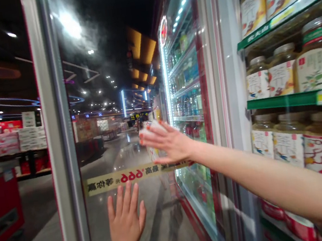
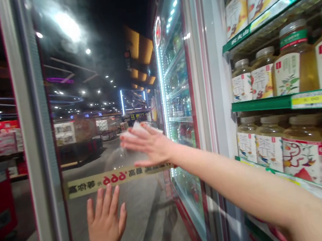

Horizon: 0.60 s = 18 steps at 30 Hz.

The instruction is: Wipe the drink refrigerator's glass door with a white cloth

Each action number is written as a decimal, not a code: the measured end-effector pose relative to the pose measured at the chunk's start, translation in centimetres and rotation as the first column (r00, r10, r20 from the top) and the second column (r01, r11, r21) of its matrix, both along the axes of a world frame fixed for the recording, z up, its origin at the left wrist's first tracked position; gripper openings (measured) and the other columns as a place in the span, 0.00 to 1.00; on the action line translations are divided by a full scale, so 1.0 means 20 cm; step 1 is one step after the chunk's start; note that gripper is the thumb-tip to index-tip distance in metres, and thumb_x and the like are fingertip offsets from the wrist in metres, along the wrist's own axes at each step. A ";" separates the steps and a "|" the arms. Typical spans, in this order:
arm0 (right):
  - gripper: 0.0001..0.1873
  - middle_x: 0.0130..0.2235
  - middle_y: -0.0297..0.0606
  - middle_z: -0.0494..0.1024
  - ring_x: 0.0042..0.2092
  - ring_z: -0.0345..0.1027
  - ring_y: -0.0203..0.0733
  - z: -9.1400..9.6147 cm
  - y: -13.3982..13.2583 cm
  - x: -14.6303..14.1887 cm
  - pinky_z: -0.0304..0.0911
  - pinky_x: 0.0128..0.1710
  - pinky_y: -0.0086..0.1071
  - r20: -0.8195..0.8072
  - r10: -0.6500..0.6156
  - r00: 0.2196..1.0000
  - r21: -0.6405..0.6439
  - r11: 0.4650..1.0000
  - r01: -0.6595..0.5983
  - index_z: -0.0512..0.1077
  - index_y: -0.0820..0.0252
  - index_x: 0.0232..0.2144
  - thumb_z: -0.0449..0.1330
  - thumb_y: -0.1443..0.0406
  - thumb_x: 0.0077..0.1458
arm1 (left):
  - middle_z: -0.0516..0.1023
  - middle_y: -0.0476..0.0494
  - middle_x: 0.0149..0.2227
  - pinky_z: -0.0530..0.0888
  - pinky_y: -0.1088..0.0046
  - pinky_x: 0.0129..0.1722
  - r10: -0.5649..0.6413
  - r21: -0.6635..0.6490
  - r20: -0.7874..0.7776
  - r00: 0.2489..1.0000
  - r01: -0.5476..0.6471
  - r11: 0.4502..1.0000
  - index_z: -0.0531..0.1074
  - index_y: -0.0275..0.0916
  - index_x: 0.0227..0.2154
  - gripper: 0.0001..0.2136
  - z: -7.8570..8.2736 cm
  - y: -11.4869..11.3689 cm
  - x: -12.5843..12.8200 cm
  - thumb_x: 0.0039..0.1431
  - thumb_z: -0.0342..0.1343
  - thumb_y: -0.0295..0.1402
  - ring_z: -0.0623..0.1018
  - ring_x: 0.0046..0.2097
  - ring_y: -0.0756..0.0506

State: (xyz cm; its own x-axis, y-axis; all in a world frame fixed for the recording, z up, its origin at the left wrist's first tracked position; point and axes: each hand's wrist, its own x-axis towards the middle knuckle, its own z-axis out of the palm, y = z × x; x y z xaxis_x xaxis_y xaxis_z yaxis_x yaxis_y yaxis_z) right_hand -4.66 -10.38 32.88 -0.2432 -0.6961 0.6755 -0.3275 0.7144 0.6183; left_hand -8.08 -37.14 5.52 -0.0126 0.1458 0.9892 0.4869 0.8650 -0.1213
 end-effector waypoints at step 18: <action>0.38 0.80 0.32 0.56 0.82 0.41 0.49 0.16 0.18 -0.03 0.35 0.81 0.62 -0.056 0.071 0.996 0.126 0.990 -0.064 0.56 0.48 0.78 0.52 0.44 0.74 | 0.58 0.42 0.78 0.42 0.53 0.83 0.001 -0.008 -0.008 1.000 -0.001 1.000 0.52 0.47 0.79 0.37 0.01 -0.01 0.00 0.72 0.58 0.40 0.49 0.82 0.44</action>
State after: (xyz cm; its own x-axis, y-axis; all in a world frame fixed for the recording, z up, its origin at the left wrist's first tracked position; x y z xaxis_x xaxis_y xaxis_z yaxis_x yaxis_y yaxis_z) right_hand -5.24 -6.87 36.07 -0.1542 -0.7885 0.5954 -0.3316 0.6089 0.7206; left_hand -8.14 -37.33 5.70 -0.0049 0.1542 0.9880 0.4854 0.8642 -0.1324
